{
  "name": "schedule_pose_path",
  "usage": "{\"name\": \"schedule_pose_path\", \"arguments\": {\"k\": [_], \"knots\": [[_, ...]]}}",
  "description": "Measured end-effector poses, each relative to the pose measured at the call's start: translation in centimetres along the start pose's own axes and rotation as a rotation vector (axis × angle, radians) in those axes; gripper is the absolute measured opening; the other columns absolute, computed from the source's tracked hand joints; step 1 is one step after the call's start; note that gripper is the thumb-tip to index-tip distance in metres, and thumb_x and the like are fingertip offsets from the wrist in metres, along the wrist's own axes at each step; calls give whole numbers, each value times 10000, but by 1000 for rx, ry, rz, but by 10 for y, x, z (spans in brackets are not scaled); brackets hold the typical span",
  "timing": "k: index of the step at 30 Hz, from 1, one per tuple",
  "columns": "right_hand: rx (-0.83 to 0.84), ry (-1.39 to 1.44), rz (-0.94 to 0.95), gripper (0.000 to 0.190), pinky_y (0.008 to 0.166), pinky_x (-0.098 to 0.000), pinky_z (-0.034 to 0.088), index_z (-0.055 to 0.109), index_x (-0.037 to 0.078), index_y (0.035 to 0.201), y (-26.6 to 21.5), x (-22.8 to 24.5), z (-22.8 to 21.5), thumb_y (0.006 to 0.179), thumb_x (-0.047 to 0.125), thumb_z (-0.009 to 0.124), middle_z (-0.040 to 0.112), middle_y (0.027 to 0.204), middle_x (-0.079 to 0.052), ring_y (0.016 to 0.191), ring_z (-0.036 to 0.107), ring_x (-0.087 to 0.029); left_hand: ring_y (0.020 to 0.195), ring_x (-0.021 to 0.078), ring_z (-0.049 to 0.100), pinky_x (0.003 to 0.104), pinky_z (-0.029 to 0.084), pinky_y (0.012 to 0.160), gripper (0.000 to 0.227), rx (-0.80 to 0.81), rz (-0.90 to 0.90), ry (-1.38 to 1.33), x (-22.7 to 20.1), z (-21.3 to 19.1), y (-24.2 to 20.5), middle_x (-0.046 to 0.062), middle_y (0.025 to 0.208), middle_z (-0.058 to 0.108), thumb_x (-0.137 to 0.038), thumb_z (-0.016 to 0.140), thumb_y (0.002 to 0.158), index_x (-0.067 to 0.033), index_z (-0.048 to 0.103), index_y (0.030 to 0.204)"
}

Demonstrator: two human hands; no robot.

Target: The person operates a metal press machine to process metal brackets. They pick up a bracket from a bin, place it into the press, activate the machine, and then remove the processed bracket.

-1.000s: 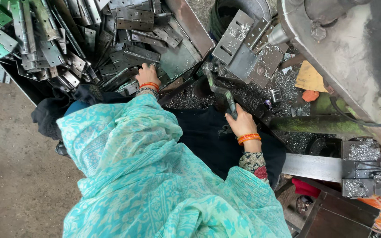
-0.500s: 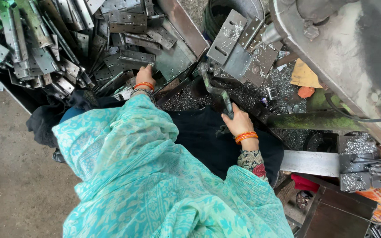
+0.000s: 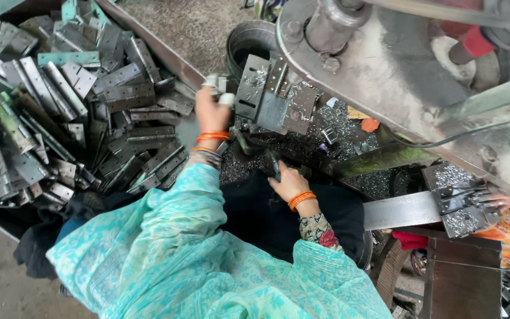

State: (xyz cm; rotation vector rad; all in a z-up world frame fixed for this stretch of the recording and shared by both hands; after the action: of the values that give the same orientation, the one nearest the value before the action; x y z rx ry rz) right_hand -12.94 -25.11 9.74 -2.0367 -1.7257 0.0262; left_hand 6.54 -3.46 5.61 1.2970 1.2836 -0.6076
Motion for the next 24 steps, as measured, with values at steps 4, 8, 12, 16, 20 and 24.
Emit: {"name": "schedule_pose_path", "arguments": {"k": [4,8,12,16,20,24], "knots": [[10,-16,14,722,875,-545,563,464,127,1472,5,0,1,851,402,707,701,1104,-268,1017,682,-466,1173,408,498,515,443,999,623,454,407,433,-58,63,-50,206,1291,554,-254,856,615,-22,666,1161],[-4,-16,5,733,869,-550,566,443,123,1482,5,-3,5,862,411,708,706,1104,-266,1025,681,-465,1250,335,492,496,438,981,465,534,578,816,-66,84,-74,133,1412,537,-176,742,745,-90,678,1197],[-4,-21,13,678,876,-551,563,490,108,1428,5,-2,5,863,408,718,711,1099,-260,1027,685,-459,1208,310,507,489,450,913,322,441,604,881,-63,82,-83,127,1421,530,-184,618,883,-107,689,1187],[-2,-14,11,661,876,-547,561,509,90,1396,6,-2,5,849,395,725,710,1091,-260,1022,683,-457,1191,303,512,454,456,893,278,437,624,908,-54,76,-85,153,1353,547,-204,571,884,-99,698,1108],[0,-11,17,635,887,-537,564,531,81,1371,4,-2,9,853,394,723,714,1094,-252,1029,690,-443,1221,323,517,418,458,960,204,458,643,774,-43,64,-90,185,1380,550,-168,658,936,-76,690,1115],[-2,2,-4,634,880,-529,571,531,60,1359,7,-2,5,849,383,726,715,1098,-249,1031,695,-439,1053,372,568,464,480,905,457,336,388,342,-40,59,-90,184,1200,653,-209,786,730,-19,708,1138]]}}
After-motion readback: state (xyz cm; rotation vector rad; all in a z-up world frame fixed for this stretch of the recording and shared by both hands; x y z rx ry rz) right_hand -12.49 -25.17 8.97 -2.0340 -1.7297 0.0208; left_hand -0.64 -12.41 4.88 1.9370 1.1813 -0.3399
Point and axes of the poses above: each hand's wrist, its own y-axis towards the middle knuckle, its own z-axis out of the palm, x = y × z, the point moved 2 cm from there along y, towards the middle knuckle
